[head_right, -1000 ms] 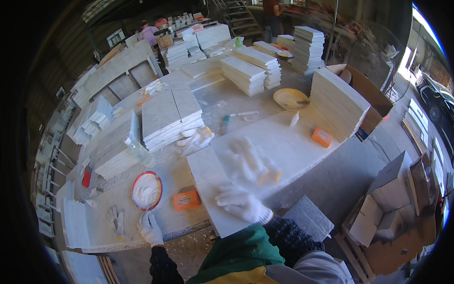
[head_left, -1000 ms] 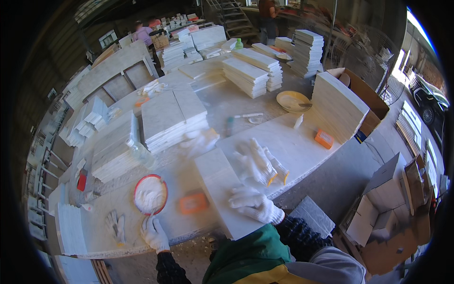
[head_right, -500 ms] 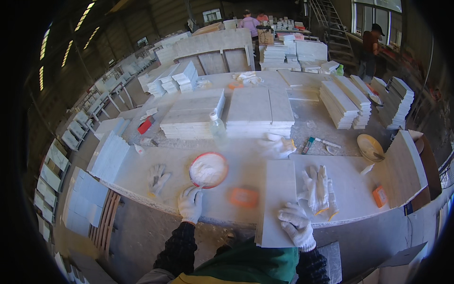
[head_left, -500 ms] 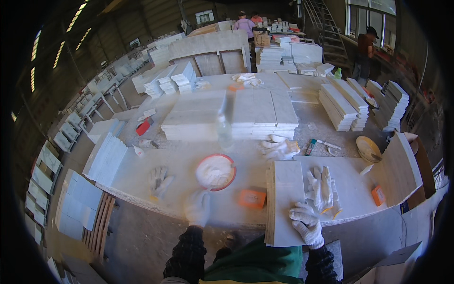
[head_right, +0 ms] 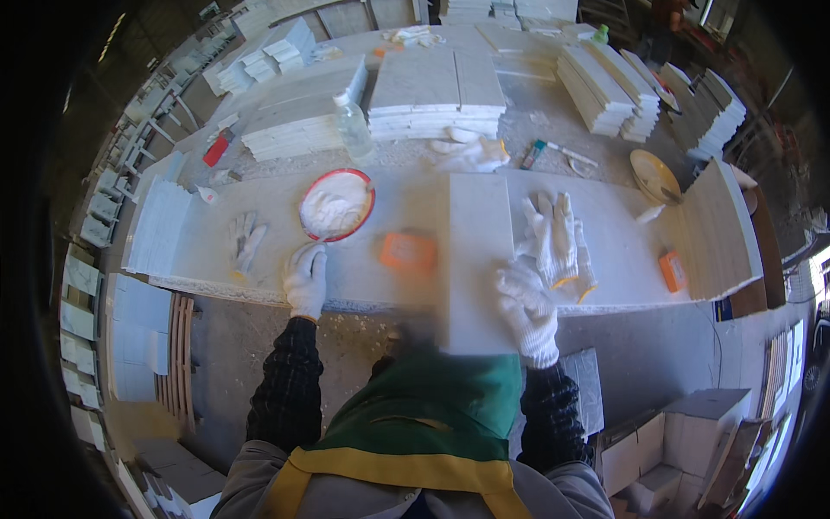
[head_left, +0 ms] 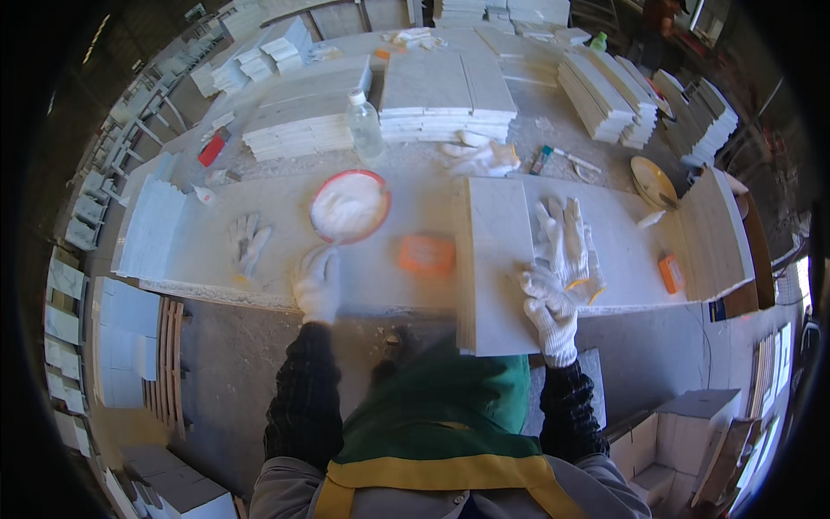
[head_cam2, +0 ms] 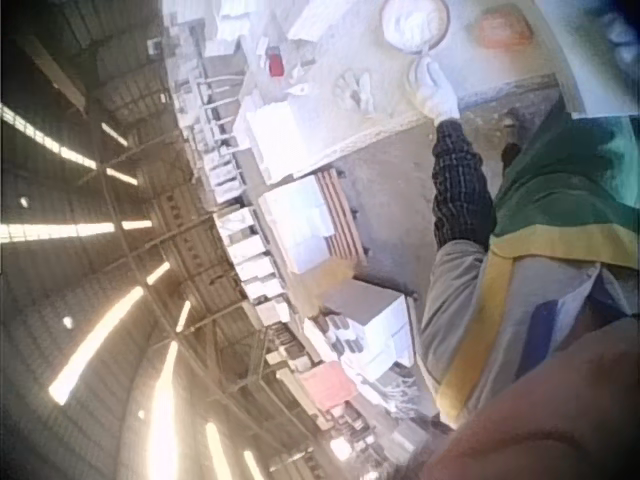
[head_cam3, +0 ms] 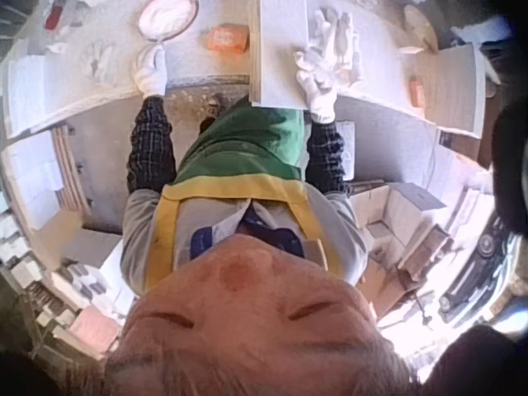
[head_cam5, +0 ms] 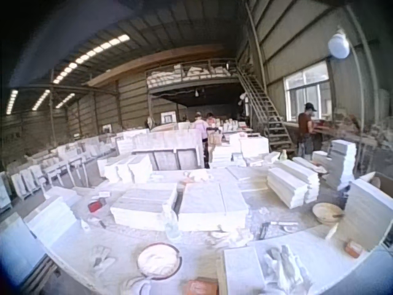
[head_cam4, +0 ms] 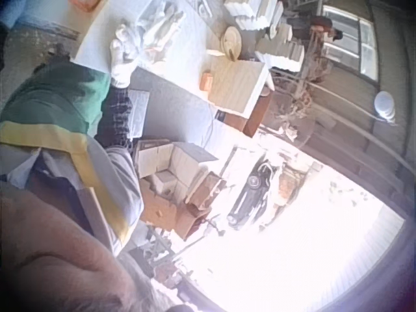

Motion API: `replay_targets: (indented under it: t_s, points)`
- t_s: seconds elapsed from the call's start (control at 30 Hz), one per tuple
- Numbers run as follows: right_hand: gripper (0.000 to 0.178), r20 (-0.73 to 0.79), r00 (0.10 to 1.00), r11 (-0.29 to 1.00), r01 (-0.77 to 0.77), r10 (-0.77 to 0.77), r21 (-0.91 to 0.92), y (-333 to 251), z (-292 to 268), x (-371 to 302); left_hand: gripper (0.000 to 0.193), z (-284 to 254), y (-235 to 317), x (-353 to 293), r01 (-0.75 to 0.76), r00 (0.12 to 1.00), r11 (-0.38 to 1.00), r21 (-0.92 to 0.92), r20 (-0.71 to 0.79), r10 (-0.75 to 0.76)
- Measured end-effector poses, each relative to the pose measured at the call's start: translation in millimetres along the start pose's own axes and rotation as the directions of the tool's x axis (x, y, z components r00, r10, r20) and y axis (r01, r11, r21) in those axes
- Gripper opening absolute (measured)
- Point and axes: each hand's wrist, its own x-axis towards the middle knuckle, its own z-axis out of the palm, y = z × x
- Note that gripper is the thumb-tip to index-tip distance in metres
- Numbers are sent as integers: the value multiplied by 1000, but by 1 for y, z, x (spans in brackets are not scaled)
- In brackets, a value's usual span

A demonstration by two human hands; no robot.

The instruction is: The person applies a white paste to rectangular white tiles using a small metal spatula, then smooths the edges with a sponge. The person handles tiles one at a time, flipping them over and placing them on a workbench in a workshop.

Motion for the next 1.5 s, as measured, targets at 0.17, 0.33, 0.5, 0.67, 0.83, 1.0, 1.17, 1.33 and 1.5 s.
replay_targets:
  t_s: [0.17, 0.33, 0.5, 0.67, 0.83, 1.0, 1.17, 1.33, 1.5]
  points:
    - [30, -271, 908, 947, -320, 318, 40, -15, -13, -39, 18, -12, -2, -14, 94, 995, 981, -171, 46, -88]
    - [28, -371, 801, 881, -451, 470, 144, -21, -17, -52, 18, -27, 26, -26, -109, 991, 977, -184, 53, 121]
    - [29, -348, 853, 921, -377, 388, 101, -12, -44, -12, 28, -12, 74, -2, -42, 887, 917, -396, 408, 216]
    - [45, -183, 976, 901, -181, 116, -394, 10, -99, 77, 41, 31, 103, 30, -54, 860, 914, -403, 447, 248]
    - [72, -56, 992, 592, -113, 114, -798, 47, -154, 173, 38, 61, 100, 35, -112, 885, 915, -387, 380, 268]
    - [85, -249, 931, 425, -345, 267, -837, 110, -195, 256, 35, 64, 98, 34, -142, 870, 934, -327, 409, 276]
    - [94, -396, 891, 399, -454, 223, -797, 157, -202, 322, 36, 59, 104, 41, -123, 840, 942, -313, 473, 267]
    - [102, -503, 839, 284, -544, 207, -790, 187, -211, 383, 36, 58, 110, 45, -100, 839, 943, -317, 483, 251]
    - [105, -456, 884, 321, -463, 101, -826, 248, -250, 412, 37, 55, 113, 48, -30, 800, 957, -288, 567, 196]
